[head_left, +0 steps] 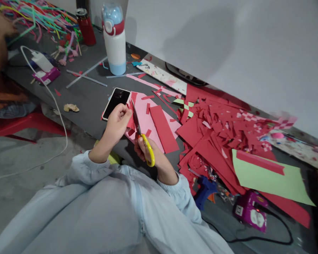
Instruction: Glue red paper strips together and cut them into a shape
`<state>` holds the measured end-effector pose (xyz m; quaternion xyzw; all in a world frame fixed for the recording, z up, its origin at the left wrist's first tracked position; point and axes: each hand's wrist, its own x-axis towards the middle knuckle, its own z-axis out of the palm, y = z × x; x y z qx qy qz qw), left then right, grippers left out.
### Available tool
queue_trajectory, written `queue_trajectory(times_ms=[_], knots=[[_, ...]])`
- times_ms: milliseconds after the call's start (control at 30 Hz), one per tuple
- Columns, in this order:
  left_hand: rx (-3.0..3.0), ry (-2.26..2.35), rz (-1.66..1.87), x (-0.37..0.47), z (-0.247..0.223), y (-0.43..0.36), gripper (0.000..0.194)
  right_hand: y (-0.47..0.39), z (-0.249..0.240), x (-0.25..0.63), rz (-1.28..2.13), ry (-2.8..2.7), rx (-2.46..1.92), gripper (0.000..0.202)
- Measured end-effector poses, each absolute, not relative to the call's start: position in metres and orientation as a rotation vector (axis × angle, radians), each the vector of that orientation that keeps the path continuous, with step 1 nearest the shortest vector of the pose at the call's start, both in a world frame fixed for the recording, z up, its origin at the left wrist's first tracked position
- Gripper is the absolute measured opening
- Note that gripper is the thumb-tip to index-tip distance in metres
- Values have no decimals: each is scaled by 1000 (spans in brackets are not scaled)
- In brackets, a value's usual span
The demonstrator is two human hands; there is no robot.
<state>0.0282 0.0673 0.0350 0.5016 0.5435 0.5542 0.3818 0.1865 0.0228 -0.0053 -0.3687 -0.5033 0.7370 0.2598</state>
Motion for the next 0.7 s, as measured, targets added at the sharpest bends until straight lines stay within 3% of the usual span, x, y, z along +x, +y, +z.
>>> queue_trajectory(times_ms=[700], knots=[[1314,1405,1401,26,33,66,21,22,8,187,1955,-1440,-1077,52]])
